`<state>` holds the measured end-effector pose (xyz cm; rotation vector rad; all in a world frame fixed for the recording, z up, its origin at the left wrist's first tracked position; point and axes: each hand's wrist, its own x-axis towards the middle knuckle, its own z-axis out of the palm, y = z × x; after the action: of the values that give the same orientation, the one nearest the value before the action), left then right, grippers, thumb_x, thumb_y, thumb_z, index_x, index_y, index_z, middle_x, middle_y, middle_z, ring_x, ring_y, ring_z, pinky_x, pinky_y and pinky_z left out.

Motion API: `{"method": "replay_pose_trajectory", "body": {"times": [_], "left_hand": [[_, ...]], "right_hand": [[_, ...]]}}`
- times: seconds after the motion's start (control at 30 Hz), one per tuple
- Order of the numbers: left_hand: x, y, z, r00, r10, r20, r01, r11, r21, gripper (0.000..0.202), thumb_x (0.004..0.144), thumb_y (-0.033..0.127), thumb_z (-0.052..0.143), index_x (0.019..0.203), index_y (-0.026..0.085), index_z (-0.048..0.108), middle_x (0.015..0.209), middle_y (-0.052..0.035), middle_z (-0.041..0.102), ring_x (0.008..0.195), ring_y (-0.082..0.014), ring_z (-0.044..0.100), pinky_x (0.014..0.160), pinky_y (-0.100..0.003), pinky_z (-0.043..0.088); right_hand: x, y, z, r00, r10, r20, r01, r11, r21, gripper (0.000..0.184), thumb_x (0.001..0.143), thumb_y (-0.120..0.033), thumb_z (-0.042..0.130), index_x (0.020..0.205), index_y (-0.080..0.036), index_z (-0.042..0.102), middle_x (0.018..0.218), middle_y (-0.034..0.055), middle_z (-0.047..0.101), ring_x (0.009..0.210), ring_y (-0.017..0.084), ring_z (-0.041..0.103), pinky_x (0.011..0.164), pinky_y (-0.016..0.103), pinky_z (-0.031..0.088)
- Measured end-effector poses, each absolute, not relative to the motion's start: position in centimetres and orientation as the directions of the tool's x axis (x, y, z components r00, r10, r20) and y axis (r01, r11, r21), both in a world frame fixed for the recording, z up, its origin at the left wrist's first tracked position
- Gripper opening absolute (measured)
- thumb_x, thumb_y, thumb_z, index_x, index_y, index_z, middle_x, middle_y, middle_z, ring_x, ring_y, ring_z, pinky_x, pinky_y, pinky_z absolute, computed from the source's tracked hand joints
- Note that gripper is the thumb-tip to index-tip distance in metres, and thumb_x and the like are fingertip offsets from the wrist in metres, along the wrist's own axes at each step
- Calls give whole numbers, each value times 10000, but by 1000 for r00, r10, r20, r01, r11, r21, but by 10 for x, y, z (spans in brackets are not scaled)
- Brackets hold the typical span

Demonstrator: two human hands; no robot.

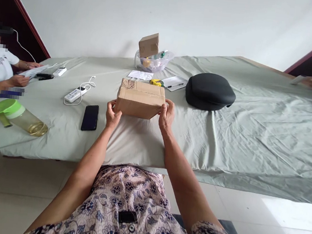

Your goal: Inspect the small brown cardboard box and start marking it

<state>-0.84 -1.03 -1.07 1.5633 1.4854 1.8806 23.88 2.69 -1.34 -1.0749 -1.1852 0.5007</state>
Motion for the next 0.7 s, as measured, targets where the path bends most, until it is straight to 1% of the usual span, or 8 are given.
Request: {"method": "replay_pose_trajectory", "body": {"times": [0.1,0.2,0.3,0.4,0.5,0.63,0.7], "left_hand": [[-6,-14,-11,-368,749,551,385,-417,823,428,754,405,752,1037,232,481,1124,-87,642,1042,-242,637,911,-370,518],[-4,-18,-12,-410,763,499,371,-361,856,548,758,561,766,1085,230,478,1086,-84,622,1017,-249,629,919,-388,506],[-4,-18,-14,-446,762,468,343,-338,877,631,754,687,734,1111,226,491,1135,-98,600,1095,-266,611,997,-418,480],[-7,-15,-15,-456,754,473,299,-371,879,699,743,745,714,1159,228,493,1211,-112,586,1193,-271,583,1057,-433,457],[-10,-12,-16,-450,750,485,284,-394,874,706,752,794,669,1150,233,507,1189,-104,600,1176,-257,595,1015,-409,483],[-13,-11,-15,-485,714,505,379,-349,857,642,805,846,543,981,228,548,1019,-73,624,1036,-241,628,911,-378,503],[-13,-12,-13,-495,678,543,434,-348,831,642,843,845,477,969,222,568,992,-79,638,994,-238,634,883,-374,503]], "right_hand": [[237,24,-11,357,743,566,310,477,-822,616,931,-763,428,1181,-236,624,709,-26,596,691,179,628,702,328,528],[232,20,-10,306,696,650,376,538,-754,616,946,-728,438,1245,-222,621,737,-10,601,687,182,609,729,356,541],[224,14,-10,192,661,725,434,606,-667,652,941,-705,474,1352,-214,595,826,28,630,702,186,597,752,385,565],[218,9,-11,75,669,739,459,635,-622,638,956,-685,462,1379,-231,607,908,62,644,733,189,610,737,385,584],[216,10,-12,52,679,732,463,634,-620,633,969,-688,435,1377,-240,621,938,71,643,769,194,628,704,368,594],[218,13,-14,89,681,727,466,616,-635,642,988,-685,388,1403,-242,598,1028,89,651,846,203,645,703,352,600],[219,14,-15,115,685,719,486,592,-642,643,991,-683,377,1416,-246,579,1118,111,652,928,223,655,735,361,603]]}}
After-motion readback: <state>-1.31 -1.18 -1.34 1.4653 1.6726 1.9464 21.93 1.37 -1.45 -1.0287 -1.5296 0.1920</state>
